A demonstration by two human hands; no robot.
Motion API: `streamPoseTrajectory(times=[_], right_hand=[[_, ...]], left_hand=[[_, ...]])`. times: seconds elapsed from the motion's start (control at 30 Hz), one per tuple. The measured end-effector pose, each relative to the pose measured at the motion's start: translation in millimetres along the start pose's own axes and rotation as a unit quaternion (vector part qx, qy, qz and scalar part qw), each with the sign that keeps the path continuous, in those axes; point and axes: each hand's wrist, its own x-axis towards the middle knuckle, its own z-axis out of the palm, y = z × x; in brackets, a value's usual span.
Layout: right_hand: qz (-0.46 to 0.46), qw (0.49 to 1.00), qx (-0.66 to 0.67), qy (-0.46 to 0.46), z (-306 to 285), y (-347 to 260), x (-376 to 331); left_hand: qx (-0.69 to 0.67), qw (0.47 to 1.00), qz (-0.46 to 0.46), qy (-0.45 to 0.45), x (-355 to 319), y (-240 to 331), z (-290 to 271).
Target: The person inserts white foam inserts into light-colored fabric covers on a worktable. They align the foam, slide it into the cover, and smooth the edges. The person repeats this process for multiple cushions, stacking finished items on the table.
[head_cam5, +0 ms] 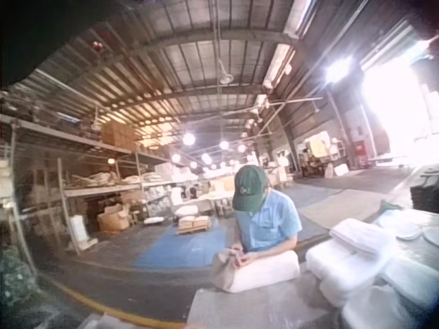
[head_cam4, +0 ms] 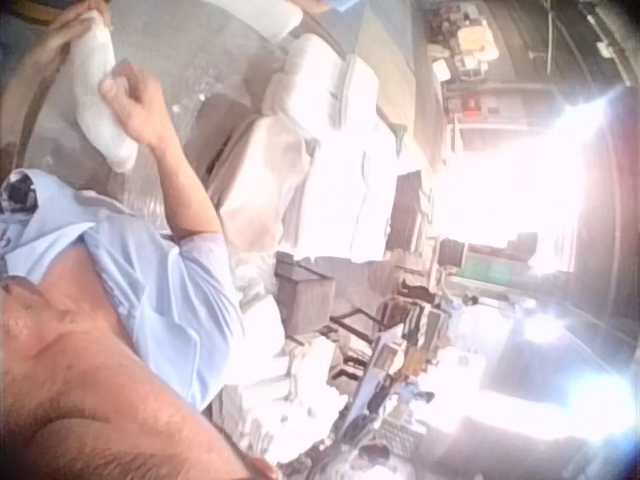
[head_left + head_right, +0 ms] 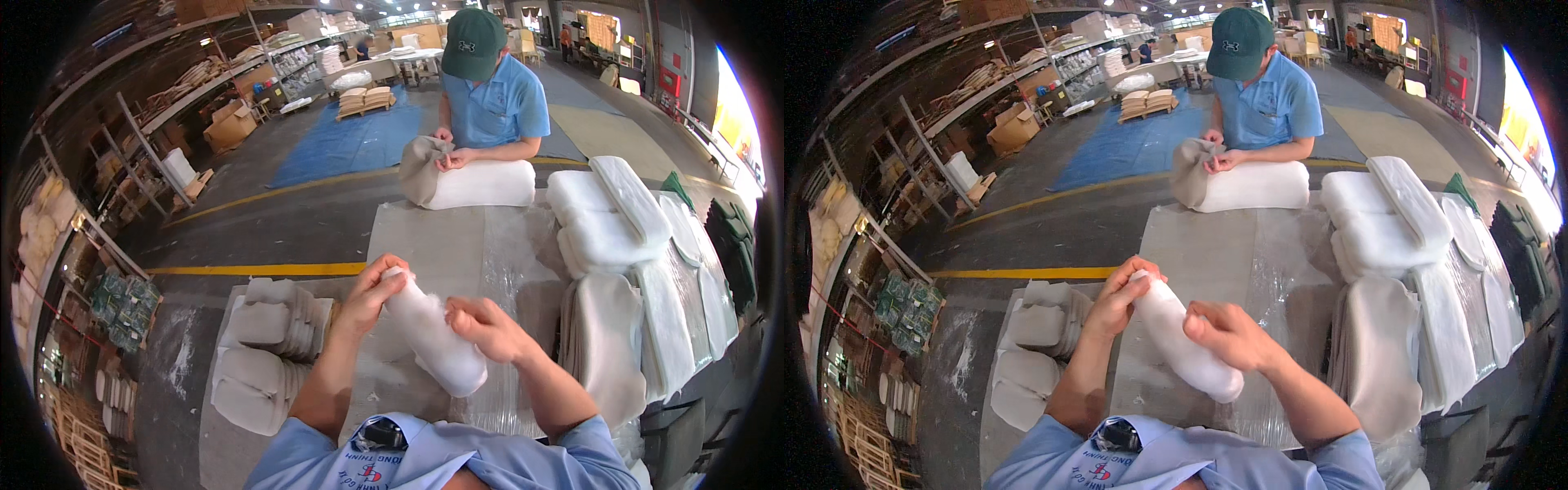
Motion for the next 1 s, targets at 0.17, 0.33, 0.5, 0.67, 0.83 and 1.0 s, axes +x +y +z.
streamPoseTrajectory(times=[0.17, 0.33, 0.5, 0.67, 0.83, 1.0], right_hand=[[0.076, 0.99, -0.113, -0.018, 6, -38, 27], [0.124, 0.991, -0.043, -0.012, 16, -22, 43], [0.198, 0.979, -0.037, 0.026, 29, 15, 45], [0.185, 0.979, -0.034, 0.081, 30, 53, 42], [0.038, 0.988, 0.078, 0.131, 1, 31, 44], [-0.044, 0.938, 0.226, 0.26, -22, 9, 67]], left_hand=[[0.086, 0.996, -0.024, 0.024, 11, 11, 21], [0.163, 0.981, -0.102, -0.026, 17, 28, 10], [0.161, 0.976, -0.123, -0.077, 17, 42, 17], [0.146, 0.968, -0.176, -0.099, 20, 42, 10], [0.102, 0.97, -0.215, -0.052, 28, 39, 7], [0.036, 0.985, -0.16, -0.059, 30, 26, 28]])
